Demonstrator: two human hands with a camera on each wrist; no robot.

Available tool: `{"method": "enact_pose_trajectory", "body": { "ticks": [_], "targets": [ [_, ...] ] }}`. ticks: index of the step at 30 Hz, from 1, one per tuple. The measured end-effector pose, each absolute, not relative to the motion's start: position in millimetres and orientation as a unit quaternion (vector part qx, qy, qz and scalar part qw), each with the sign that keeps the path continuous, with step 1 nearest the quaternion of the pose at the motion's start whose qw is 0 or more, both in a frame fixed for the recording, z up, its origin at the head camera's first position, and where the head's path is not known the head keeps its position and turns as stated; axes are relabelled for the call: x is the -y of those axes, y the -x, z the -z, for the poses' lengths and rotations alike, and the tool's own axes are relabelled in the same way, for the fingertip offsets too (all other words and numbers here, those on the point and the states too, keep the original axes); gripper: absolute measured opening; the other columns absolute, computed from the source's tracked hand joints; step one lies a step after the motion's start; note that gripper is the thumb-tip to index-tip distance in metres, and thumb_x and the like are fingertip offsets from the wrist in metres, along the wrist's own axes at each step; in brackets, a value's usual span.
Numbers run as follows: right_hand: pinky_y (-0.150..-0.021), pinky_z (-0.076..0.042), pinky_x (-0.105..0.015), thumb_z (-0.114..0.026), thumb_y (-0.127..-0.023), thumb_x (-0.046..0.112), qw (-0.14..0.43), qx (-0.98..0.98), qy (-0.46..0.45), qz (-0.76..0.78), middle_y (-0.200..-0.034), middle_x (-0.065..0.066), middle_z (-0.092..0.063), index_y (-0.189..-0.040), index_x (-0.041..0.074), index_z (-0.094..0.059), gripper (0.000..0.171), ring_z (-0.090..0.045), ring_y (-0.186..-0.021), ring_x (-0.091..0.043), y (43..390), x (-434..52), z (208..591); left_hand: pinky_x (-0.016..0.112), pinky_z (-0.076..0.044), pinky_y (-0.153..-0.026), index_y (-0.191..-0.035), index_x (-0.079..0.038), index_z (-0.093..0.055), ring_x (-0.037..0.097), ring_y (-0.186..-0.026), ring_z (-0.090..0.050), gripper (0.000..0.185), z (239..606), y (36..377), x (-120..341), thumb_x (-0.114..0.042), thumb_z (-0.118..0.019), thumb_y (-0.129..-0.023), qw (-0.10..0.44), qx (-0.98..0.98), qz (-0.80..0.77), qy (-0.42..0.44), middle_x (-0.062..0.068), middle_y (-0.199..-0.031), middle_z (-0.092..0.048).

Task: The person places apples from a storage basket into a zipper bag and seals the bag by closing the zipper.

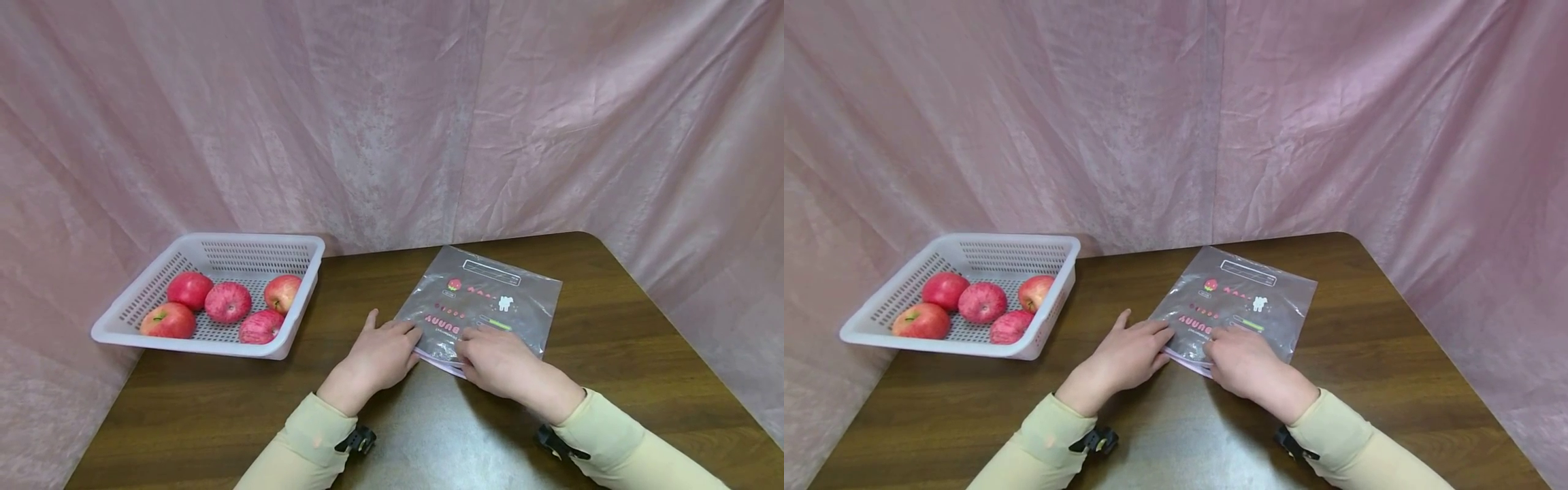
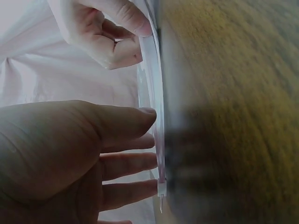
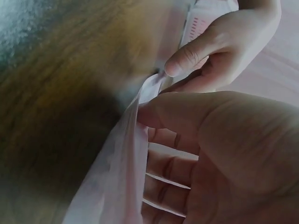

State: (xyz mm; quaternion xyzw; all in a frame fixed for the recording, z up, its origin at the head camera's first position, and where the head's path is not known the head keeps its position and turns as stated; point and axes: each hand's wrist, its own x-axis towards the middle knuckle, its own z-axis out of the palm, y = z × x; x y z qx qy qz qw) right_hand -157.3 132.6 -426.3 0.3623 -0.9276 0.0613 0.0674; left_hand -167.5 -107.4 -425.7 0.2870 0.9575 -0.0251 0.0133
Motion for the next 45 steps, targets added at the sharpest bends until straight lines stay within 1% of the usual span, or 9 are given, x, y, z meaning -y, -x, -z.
{"method": "enact_pose_trajectory", "body": {
  "ticks": [8, 17, 23, 27, 30, 34, 38, 41, 45],
  "targets": [
    [-0.055, -0.051, -0.046, -0.085, -0.087, 0.017, 0.057, 0.939, -0.332, -0.073, -0.068, 0.006, -0.062, -0.071, 0.026, -0.06, 0.031, -0.066, -0.066, -0.024, 158, -135, 418, 0.067, -0.041, -0.118, -0.136, -0.018, -0.073, 0.029, -0.125, -0.071, 0.036, 425, 170, 106, -0.038, -0.076, -0.106, -0.073, -0.955, 0.004, -0.289, 0.004, -0.138, -0.072],
    [-0.049, -0.045, -0.041, -0.076, -0.086, 0.013, 0.069, 0.943, -0.302, -0.121, -0.062, 0.014, -0.054, -0.073, 0.027, -0.058, 0.026, -0.057, -0.055, -0.015, 158, -133, 411, 0.06, -0.049, -0.112, -0.135, -0.015, -0.075, 0.027, -0.119, -0.074, 0.038, 420, 169, 104, -0.038, -0.078, -0.104, -0.154, -0.946, -0.011, -0.286, 0.006, -0.132, -0.074],
    [-0.048, -0.04, -0.037, -0.074, -0.086, 0.016, 0.051, 0.943, -0.292, -0.153, -0.062, 0.017, -0.048, -0.075, 0.027, -0.057, 0.023, -0.047, -0.055, -0.008, 158, -131, 405, 0.056, -0.054, -0.104, -0.141, -0.013, -0.072, 0.033, -0.119, -0.07, 0.046, 420, 171, 104, -0.036, -0.082, -0.102, -0.206, -0.94, -0.032, -0.271, 0.012, -0.136, -0.068],
    [-0.049, -0.039, -0.035, -0.072, -0.087, 0.015, 0.052, 0.94, -0.281, -0.185, -0.062, 0.017, -0.048, -0.076, 0.027, -0.057, 0.022, -0.046, -0.057, -0.007, 160, -129, 402, 0.055, -0.055, -0.1, -0.147, -0.014, -0.067, 0.037, -0.12, -0.065, 0.056, 418, 174, 103, -0.034, -0.086, -0.099, -0.241, -0.936, -0.068, -0.248, 0.017, -0.139, -0.061],
    [-0.05, -0.041, -0.035, -0.071, -0.089, 0.015, 0.049, 0.94, -0.271, -0.202, -0.063, 0.018, -0.05, -0.078, 0.027, -0.059, 0.02, -0.048, -0.058, -0.007, 162, -126, 399, 0.052, -0.057, -0.092, -0.147, -0.013, -0.065, 0.038, -0.116, -0.063, 0.058, 416, 175, 103, -0.03, -0.089, -0.096, -0.266, -0.931, -0.095, -0.232, 0.02, -0.139, -0.057],
    [-0.051, -0.042, -0.034, -0.07, -0.092, 0.014, 0.05, 0.941, -0.257, -0.216, -0.064, 0.018, -0.053, -0.08, 0.026, -0.062, 0.018, -0.05, -0.058, -0.007, 163, -124, 397, 0.045, -0.056, -0.077, -0.129, -0.008, -0.065, 0.034, -0.099, -0.062, 0.047, 414, 175, 101, -0.029, -0.09, -0.095, -0.286, -0.926, -0.115, -0.218, 0.015, -0.12, -0.06],
    [-0.051, -0.041, -0.034, -0.069, -0.091, 0.015, 0.059, 0.941, -0.243, -0.227, -0.062, 0.018, -0.051, -0.08, 0.027, -0.061, 0.018, -0.049, -0.057, -0.007, 163, -121, 396, 0.041, -0.053, -0.066, -0.111, -0.009, -0.062, 0.03, -0.083, -0.064, 0.037, 411, 173, 99, -0.033, -0.086, -0.098, -0.269, -0.932, -0.121, -0.211, 0.006, -0.093, -0.061],
    [-0.05, -0.039, -0.034, -0.069, -0.091, 0.015, 0.067, 0.94, -0.236, -0.236, -0.06, 0.018, -0.049, -0.079, 0.026, -0.061, 0.018, -0.047, -0.056, -0.007, 163, -118, 396, 0.041, -0.052, -0.06, -0.107, -0.011, -0.06, 0.027, -0.074, -0.065, 0.035, 411, 172, 97, -0.036, -0.083, -0.101, -0.249, -0.937, -0.132, -0.208, 0.001, -0.081, -0.061],
    [-0.05, -0.038, -0.035, -0.069, -0.093, 0.015, 0.085, 0.937, -0.232, -0.247, -0.058, 0.017, -0.048, -0.079, 0.025, -0.06, 0.02, -0.046, -0.055, -0.008, 163, -114, 395, 0.04, -0.05, -0.056, -0.106, -0.013, -0.059, 0.023, -0.067, -0.065, 0.033, 412, 172, 96, -0.034, -0.084, -0.1, -0.246, -0.934, -0.152, -0.208, -0.004, -0.074, -0.064]
  ]
}}
